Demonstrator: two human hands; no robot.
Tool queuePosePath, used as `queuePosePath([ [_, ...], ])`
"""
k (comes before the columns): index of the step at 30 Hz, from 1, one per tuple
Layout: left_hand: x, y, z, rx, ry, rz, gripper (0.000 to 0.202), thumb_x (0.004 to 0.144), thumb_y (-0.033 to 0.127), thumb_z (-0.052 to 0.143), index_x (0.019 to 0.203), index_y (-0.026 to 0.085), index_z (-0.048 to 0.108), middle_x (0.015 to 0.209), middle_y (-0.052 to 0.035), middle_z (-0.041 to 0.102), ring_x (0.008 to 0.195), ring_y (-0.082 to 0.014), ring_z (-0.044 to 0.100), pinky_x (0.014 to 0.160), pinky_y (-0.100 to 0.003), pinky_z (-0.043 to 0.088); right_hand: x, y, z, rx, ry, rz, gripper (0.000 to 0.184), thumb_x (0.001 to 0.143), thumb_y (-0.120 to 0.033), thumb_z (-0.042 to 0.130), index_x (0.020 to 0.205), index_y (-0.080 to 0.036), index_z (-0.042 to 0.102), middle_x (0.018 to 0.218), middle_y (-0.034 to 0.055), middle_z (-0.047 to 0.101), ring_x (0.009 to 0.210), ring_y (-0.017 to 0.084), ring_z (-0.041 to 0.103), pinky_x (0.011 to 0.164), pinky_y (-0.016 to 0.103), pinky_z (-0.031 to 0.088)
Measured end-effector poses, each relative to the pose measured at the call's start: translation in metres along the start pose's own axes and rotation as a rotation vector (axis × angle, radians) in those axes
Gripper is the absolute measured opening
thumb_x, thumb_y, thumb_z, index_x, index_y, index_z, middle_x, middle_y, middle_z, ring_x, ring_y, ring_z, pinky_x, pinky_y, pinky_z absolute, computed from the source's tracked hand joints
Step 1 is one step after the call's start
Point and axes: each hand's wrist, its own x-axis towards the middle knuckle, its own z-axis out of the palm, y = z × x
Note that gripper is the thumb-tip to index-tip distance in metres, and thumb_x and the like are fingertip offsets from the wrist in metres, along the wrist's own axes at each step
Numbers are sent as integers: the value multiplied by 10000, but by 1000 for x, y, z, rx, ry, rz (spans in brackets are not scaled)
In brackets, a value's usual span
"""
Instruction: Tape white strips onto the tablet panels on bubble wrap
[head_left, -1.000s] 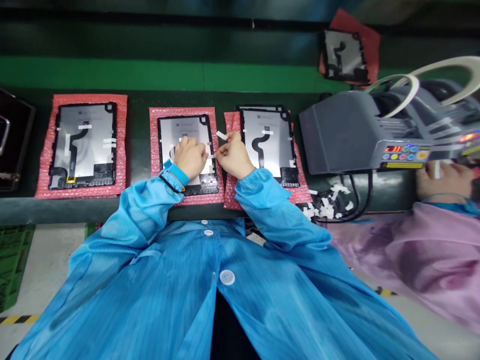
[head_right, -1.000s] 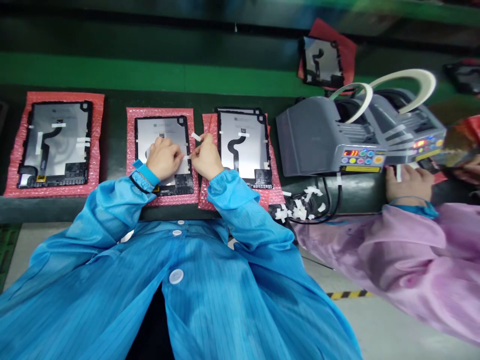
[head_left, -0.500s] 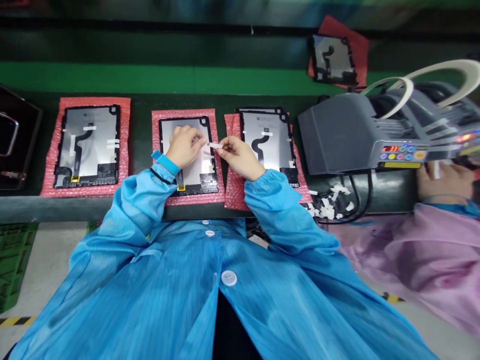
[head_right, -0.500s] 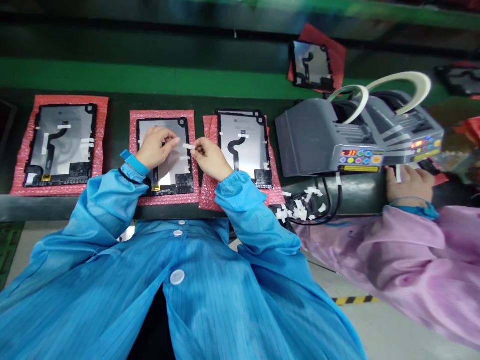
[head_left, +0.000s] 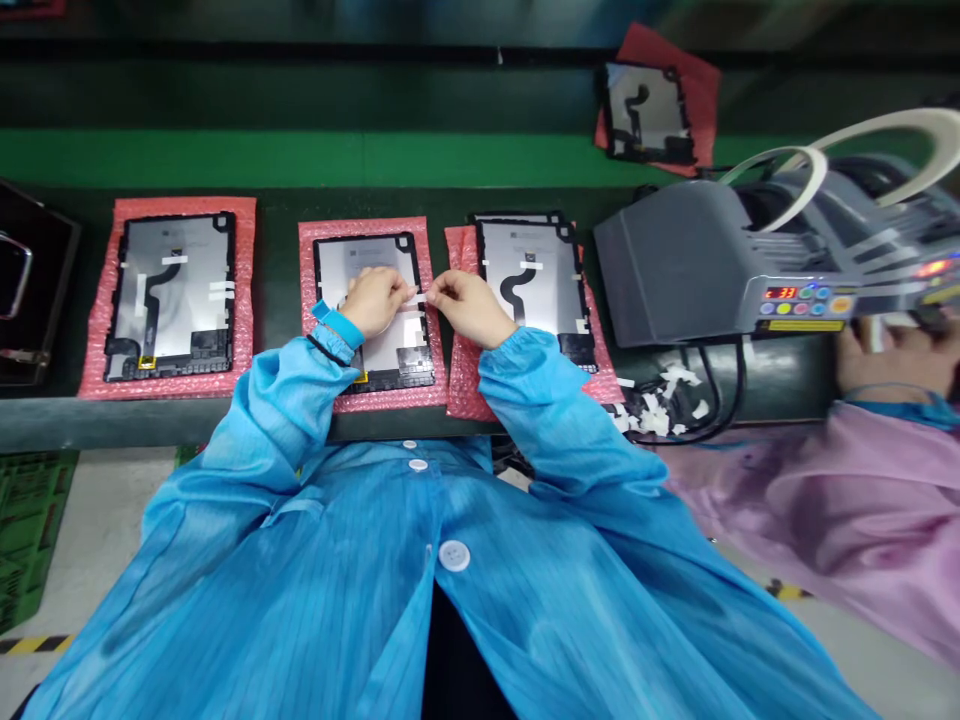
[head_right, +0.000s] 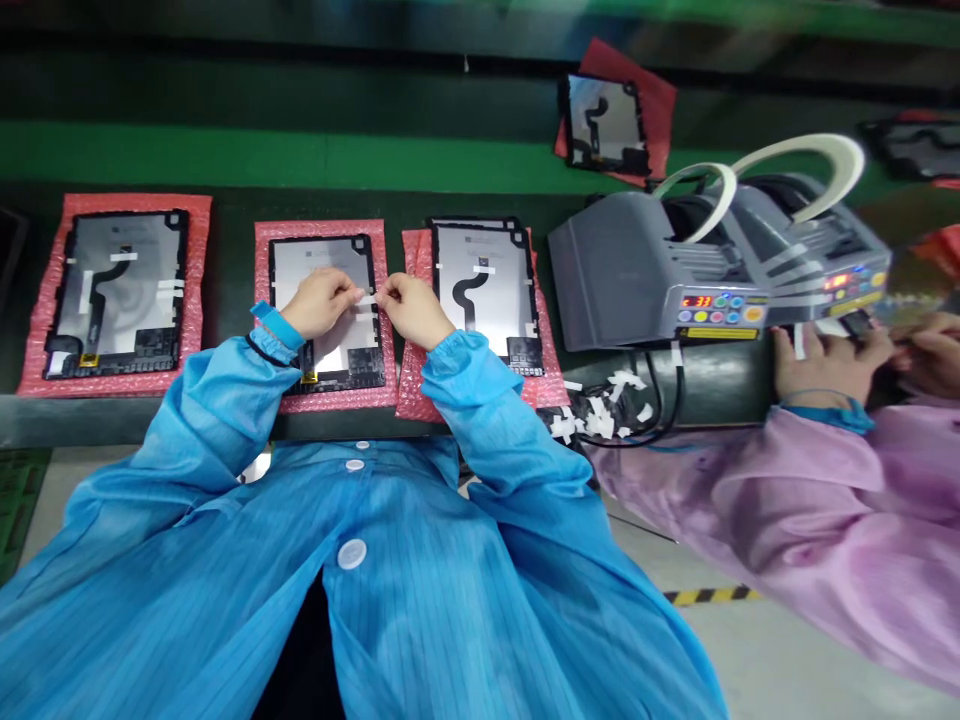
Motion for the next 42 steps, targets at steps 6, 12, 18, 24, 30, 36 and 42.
queuePosePath([
  [6,-1,8,10,204,28,-43,268,988,300,463,973,130,670,1175,-155,643,1242,-350,478,1022,-467,344,5,4,12,-250,93,2,154,798,-116,567,656,-171,587,776,68,580,870,215,556,906,392,439],
  [12,0,6,16,261,37,-22,282,993,307,462,1039,109,658,1211,-171,622,1258,-366,461,1024,-473,340,8,12,20,-329,83,-16,152,819,-143,544,717,-160,656,824,92,614,901,237,564,924,414,448],
  [18,-1,2,21,222,92,18,208,962,267,518,1018,123,658,1187,-161,624,1241,-364,457,1014,-482,334,6,9,16,-352,133,18,84,793,-139,623,722,-148,666,812,107,620,910,253,571,925,440,438],
  [24,-6,-4,12,110,129,76,137,918,219,583,1006,197,685,1102,-93,644,1188,-323,489,995,-467,341,-13,2,6,-236,96,-10,125,802,-93,595,766,-151,699,859,83,660,885,213,601,895,404,469],
  [30,-20,-10,8,107,46,90,98,881,229,651,940,203,724,1077,-90,659,1191,-339,488,976,-481,336,-12,5,8,-202,51,-32,100,762,-89,648,714,-166,689,797,50,639,796,187,584,842,374,487],
  [36,-20,-5,10,119,34,63,117,888,226,650,961,196,736,1077,-92,662,1198,-326,488,986,-466,335,-10,5,7,-214,47,-40,94,754,-95,660,699,-165,689,796,47,645,785,180,582,841,362,484],
  [42,-15,2,13,160,4,23,151,916,214,585,892,168,727,1077,-115,661,1197,-337,486,989,-472,341,-13,4,8,-186,56,-25,98,764,-96,648,702,-164,685,813,50,662,799,181,591,846,348,477],
])
